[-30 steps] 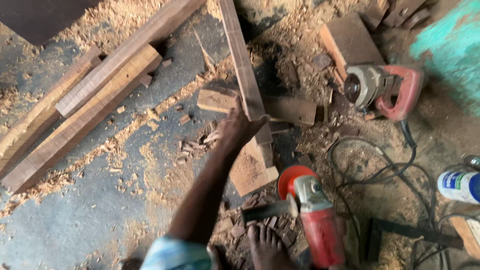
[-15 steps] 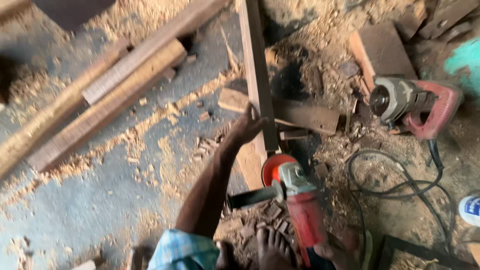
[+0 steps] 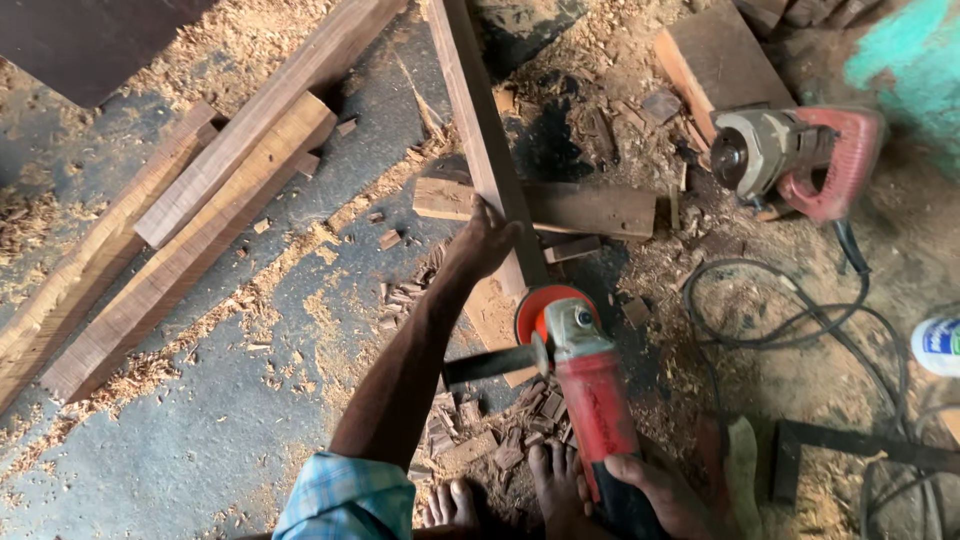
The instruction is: The person sands a long piece of wood using a handheld angle grinder while sitting on the floor among wood shavings.
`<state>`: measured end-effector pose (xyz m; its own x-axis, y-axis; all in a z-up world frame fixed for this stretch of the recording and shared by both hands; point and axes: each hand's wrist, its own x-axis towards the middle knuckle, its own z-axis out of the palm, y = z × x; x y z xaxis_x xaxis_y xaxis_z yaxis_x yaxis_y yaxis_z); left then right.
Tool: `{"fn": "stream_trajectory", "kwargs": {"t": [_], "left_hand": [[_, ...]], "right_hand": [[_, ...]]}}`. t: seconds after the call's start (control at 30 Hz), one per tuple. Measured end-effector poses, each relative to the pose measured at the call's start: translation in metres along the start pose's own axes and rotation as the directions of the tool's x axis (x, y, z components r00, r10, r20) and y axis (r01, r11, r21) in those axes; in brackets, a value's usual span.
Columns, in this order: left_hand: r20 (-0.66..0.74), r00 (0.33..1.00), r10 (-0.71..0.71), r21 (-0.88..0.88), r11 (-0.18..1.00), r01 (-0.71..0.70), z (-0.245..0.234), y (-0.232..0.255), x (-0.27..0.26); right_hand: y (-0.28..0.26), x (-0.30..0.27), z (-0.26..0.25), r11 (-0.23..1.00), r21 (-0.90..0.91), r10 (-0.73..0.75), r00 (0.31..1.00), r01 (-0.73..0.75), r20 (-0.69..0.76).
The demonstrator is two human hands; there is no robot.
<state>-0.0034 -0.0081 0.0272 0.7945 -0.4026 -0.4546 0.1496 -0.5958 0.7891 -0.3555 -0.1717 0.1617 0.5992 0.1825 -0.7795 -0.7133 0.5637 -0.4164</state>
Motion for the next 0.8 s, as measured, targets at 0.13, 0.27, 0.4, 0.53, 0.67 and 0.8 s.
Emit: {"fn": "stream_trajectory", "kwargs": {"t": [0.13, 0.27, 0.4, 0.53, 0.67, 0.8], "left_hand": [[0.013, 1.0, -0.02, -0.014, 1.0, 0.02, -0.002, 0.006, -0.001], [0.034, 0.994, -0.106, -0.007, 0.994, 0.107, 0.0, 0.009, 0.002], [-0.035, 0.999, -0.021, -0.135, 0.991, 0.016, 0.026, 0.012, 0.007], [-0.046, 0.996, -0.081, -0.064, 0.995, 0.078, 0.049, 0.02, 0.009], [-0.008, 0.999, -0.045, -0.155, 0.987, 0.044, 0.043, 0.023, 0.007], [-0.076, 0.996, -0.039, -0.082, 0.996, 0.032, 0.052, 0.013, 0.007]], "right_hand": [[-0.006, -0.003, 0.018, 0.999, -0.03, 0.013, 0.999, -0.014, -0.029], [-0.003, -0.005, 0.027, 0.998, -0.061, 0.026, 0.998, -0.03, -0.061], [-0.002, -0.009, 0.023, 0.998, -0.067, 0.006, 0.99, -0.015, -0.141], [0.008, -0.016, -0.004, 0.993, -0.115, -0.069, 0.959, 0.039, -0.275], [0.014, -0.023, -0.028, 0.99, -0.135, -0.068, 0.958, 0.031, -0.28], [0.019, -0.021, -0.026, 0.996, -0.084, -0.056, 0.964, 0.035, -0.258]]}}
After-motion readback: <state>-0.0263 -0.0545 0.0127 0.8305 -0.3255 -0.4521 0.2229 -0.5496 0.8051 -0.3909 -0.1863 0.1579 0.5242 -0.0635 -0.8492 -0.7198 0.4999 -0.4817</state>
